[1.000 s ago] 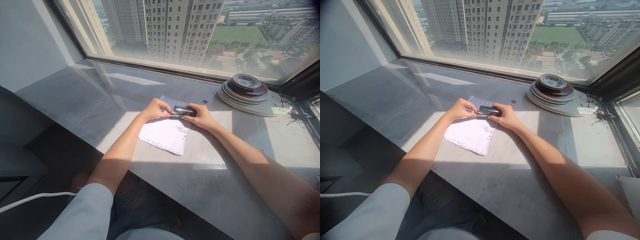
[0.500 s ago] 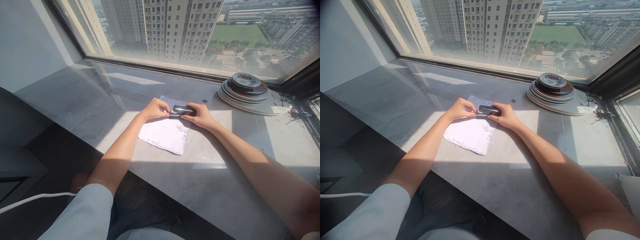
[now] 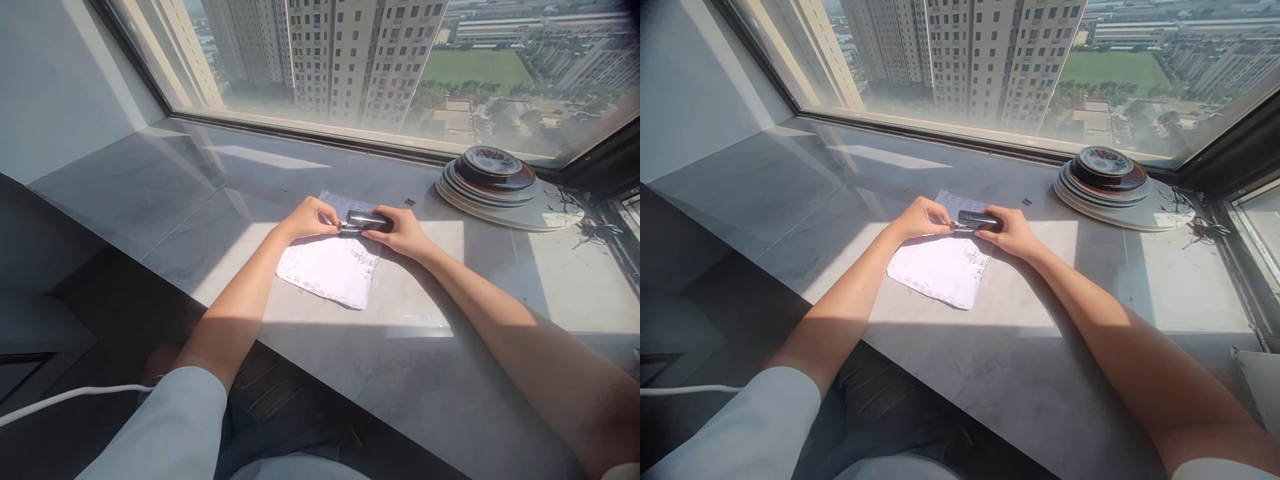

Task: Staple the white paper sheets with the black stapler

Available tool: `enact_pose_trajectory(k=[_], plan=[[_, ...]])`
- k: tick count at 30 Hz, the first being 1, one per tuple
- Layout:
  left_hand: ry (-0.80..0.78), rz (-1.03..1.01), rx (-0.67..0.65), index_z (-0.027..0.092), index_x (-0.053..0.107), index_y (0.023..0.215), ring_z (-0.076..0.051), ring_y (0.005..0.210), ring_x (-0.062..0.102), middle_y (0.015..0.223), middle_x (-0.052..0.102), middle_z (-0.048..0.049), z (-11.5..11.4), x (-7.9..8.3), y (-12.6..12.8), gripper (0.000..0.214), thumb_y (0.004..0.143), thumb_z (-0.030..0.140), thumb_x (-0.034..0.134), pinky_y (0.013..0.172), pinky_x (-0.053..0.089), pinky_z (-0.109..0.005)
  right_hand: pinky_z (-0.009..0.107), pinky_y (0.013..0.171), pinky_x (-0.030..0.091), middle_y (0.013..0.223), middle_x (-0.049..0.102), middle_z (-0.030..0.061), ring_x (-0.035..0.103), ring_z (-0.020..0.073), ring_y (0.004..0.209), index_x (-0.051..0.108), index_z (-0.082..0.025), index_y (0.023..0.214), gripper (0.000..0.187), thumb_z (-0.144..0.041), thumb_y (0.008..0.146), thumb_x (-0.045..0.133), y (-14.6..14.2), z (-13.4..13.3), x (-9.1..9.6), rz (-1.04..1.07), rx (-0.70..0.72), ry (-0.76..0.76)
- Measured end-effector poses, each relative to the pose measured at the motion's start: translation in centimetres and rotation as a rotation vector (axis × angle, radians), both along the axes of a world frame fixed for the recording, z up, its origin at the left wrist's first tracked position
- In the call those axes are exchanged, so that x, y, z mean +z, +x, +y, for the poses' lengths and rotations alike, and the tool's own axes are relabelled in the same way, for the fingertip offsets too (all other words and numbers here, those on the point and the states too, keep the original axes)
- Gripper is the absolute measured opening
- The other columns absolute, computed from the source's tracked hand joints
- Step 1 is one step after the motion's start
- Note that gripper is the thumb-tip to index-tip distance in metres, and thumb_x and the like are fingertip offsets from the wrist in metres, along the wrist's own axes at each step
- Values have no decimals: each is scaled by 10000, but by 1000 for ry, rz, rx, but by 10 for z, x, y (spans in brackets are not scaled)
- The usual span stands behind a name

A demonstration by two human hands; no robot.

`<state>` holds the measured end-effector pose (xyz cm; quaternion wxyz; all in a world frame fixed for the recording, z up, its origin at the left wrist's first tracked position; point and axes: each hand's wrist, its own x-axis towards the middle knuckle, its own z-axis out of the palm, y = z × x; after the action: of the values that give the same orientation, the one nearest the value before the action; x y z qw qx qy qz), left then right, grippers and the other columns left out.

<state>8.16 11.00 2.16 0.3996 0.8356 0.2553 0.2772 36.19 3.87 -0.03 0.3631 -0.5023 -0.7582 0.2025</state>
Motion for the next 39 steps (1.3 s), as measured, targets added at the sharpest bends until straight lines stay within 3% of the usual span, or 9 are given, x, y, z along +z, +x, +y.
enact_pose_trajectory(k=[12, 14, 18, 24, 39], plan=[[18, 28, -30, 186, 728, 705, -205, 911, 752, 885, 793, -50, 3, -2, -4, 132, 828, 224, 701, 869, 595, -347, 384, 816, 523, 954, 779, 56, 706, 269, 872, 737, -209, 1034, 335, -464, 829, 808, 0, -1, 1, 2, -3, -18], [-4, 29, -51, 187, 749, 766, -201, 898, 744, 928, 797, -54, 5, -2, -6, 102, 807, 181, 656, 860, 596, -350, 384, 818, 522, 959, 778, 54, 705, 268, 874, 738, -211, 1035, 324, -452, 830, 808, 0, -1, 1, 1, -2, -13], [2, 45, -65, 194, 789, 952, -187, 899, 741, 966, 795, -44, 6, -3, -7, 318, 727, 88, 590, 883, 595, -349, 383, 819, 522, 958, 776, 50, 702, 262, 872, 739, -212, 1040, 317, -443, 832, 802, 0, -1, 1, -5, -2, -8], [14, 31, -65, 200, 794, 1036, -183, 951, 750, 1023, 802, -52, 4, -3, -6, 372, 751, 65, 597, 888, 594, -339, 384, 829, 526, 966, 778, 54, 708, 266, 887, 737, -209, 1038, 325, -450, 831, 805, 0, -1, 1, -1, -3, -12], [-14, 16, -10, 203, 793, 1047, -167, 901, 740, 996, 790, -55, -3, -1, -3, 240, 841, 136, 690, 849, 600, -320, 408, 859, 540, 988, 782, 62, 710, 280, 904, 738, -215, 1047, 335, -466, 833, 793, 1, 0, 0, 3, -1, -17]])
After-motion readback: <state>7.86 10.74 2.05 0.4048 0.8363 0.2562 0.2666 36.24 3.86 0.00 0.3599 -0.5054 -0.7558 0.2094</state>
